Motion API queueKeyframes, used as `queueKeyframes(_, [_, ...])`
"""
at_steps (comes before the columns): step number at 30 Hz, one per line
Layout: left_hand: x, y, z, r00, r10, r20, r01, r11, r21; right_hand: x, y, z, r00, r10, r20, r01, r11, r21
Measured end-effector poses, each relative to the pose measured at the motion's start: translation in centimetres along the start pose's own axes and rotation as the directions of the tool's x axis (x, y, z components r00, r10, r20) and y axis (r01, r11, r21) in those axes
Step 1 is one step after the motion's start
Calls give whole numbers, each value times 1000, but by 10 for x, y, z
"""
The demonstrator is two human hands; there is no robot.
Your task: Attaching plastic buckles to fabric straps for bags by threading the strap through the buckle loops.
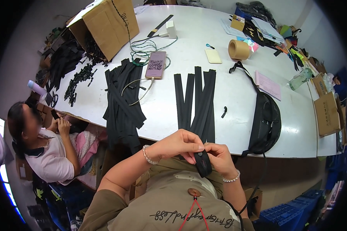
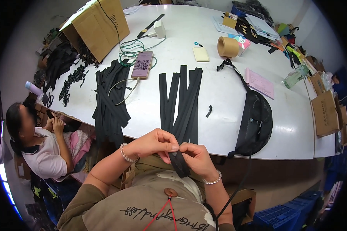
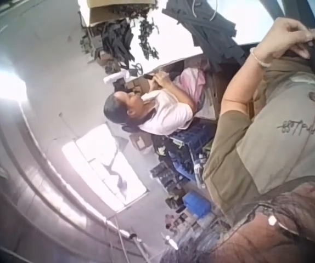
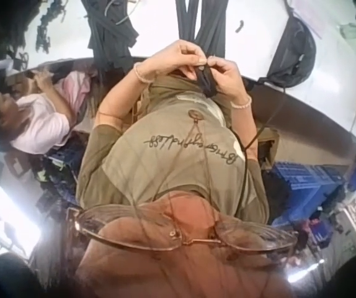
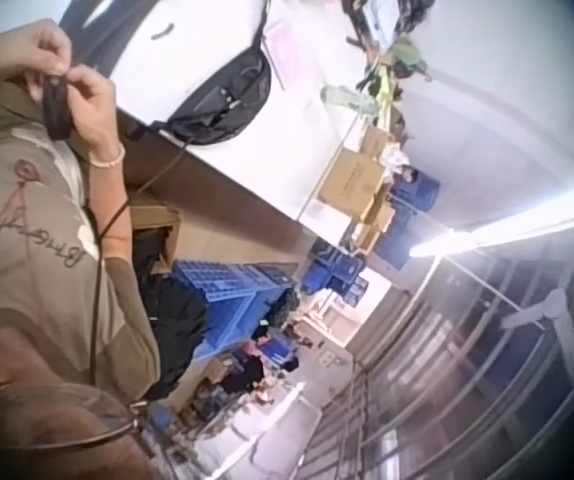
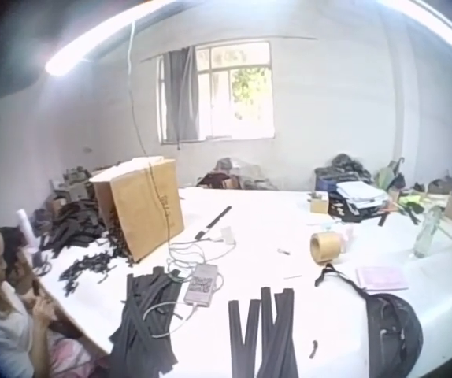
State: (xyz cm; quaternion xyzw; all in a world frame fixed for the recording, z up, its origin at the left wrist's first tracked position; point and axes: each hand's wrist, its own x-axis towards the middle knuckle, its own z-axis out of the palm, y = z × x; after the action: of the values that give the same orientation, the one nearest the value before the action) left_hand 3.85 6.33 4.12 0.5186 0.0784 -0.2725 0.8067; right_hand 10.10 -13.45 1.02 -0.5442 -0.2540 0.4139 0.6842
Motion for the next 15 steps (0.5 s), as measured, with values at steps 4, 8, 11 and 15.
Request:
queueKeyframes(4, [-1,-2,0,998,-34,48,38,995,-97,-1,-4,2,998,-56,30,56,998,14])
queueKeyframes(8, [-1,-5,7,999,0,43,4,996,-84,-5,-8,2,998,-65,22,64,998,7])
queueKeyframes(11, [3,-10,10,995,84,46,-80,993,-86,-7,-10,1,998,-60,-13,60,998,5])
queueKeyframes(15, [4,-7,17,994,104,-25,-106,988,-112,-7,-23,7,994,-104,-25,105,993,47])
